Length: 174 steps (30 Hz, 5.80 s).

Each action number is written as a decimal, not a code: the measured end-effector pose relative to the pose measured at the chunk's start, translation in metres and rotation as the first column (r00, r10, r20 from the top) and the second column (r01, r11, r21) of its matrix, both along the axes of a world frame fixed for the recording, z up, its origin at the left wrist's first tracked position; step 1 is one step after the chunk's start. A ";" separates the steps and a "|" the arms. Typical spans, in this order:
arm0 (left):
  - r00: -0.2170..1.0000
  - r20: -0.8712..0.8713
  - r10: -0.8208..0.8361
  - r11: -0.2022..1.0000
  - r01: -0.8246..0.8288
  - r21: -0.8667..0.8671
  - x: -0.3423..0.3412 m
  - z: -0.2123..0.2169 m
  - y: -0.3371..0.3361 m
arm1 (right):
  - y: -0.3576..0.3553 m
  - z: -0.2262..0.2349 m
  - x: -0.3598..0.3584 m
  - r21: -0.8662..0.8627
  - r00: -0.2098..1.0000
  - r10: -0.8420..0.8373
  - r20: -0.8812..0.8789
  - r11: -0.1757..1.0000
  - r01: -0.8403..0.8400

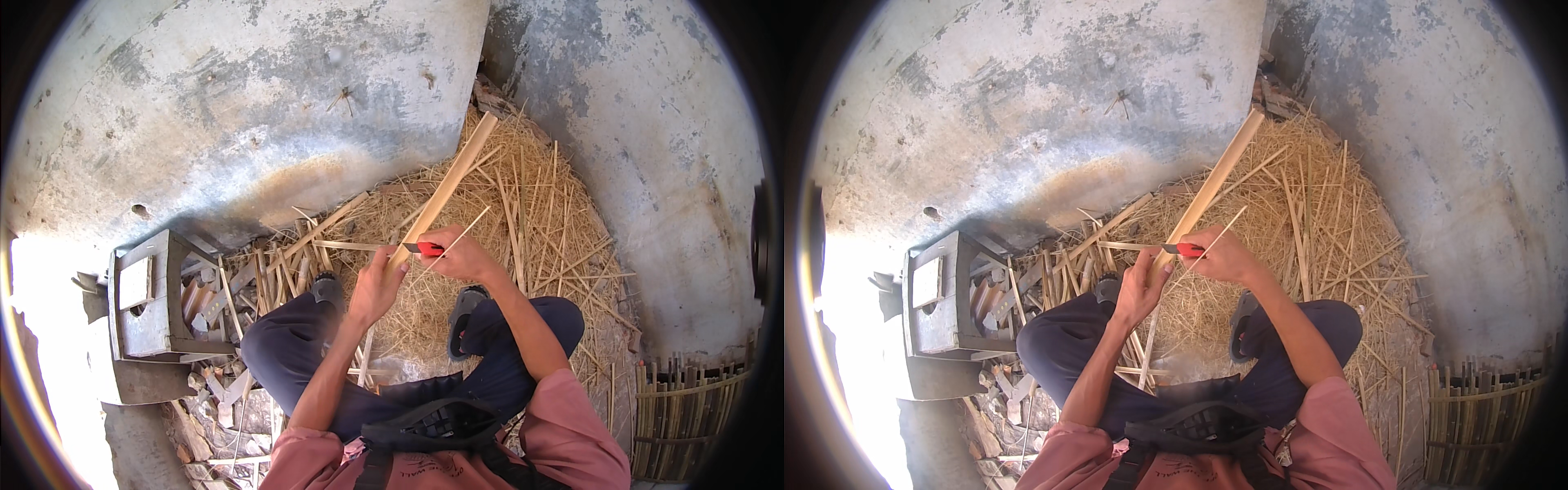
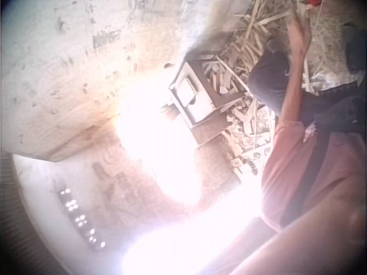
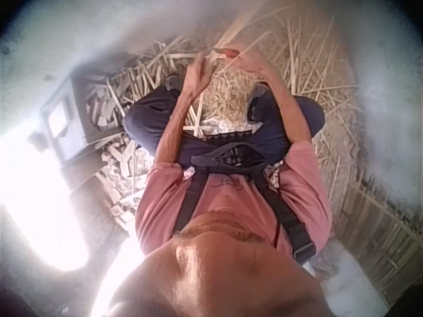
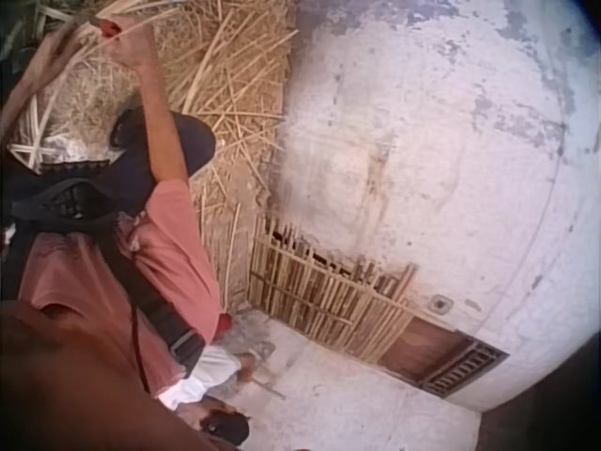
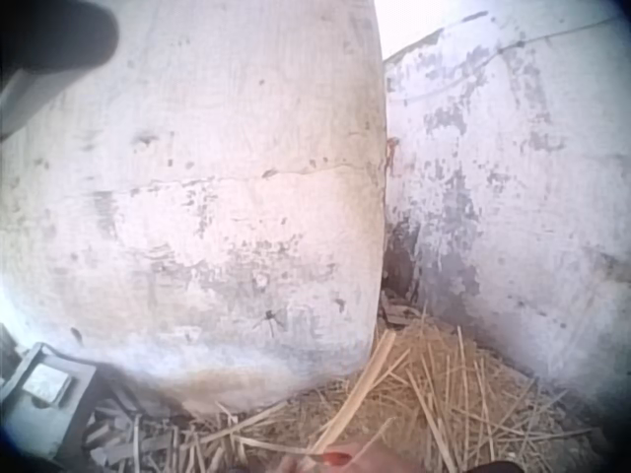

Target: The person whittles a strip of bamboo using a small utility knife, shaving off thin layers to smooth or shape the wood.

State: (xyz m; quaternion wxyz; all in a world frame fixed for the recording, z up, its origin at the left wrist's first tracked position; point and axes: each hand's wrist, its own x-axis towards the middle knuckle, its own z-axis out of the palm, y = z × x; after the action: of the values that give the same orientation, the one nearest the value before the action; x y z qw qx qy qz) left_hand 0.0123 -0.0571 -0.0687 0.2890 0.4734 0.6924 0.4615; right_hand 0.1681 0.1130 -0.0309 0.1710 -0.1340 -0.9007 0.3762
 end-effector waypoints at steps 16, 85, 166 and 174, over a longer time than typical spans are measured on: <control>0.995 -0.034 -0.093 0.994 0.091 -0.056 -0.008 -0.001 -0.001 | 0.020 0.017 0.019 -0.503 0.984 0.175 0.028 0.853 -0.138; 0.810 0.493 -0.317 0.925 0.378 -0.026 -0.020 -0.044 -0.009 | 0.034 0.048 0.040 -0.462 0.911 0.349 0.219 0.860 -0.219; 0.977 0.214 -0.003 0.999 -0.007 0.045 -0.004 -0.026 0.012 | -0.015 -0.019 -0.019 -0.544 0.881 -0.458 -0.119 0.772 0.327; 0.972 0.215 0.095 0.995 -0.097 -0.001 -0.011 -0.024 0.012 | 0.004 0.032 0.003 -0.198 0.893 -0.449 -0.023 0.878 0.437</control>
State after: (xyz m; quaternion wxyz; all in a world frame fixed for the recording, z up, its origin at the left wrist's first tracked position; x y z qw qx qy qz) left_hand 0.0013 -0.0456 -0.0924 0.3371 0.3880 0.6772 0.5265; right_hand 0.1713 0.1173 0.0009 0.2695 -0.3392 -0.8003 0.4146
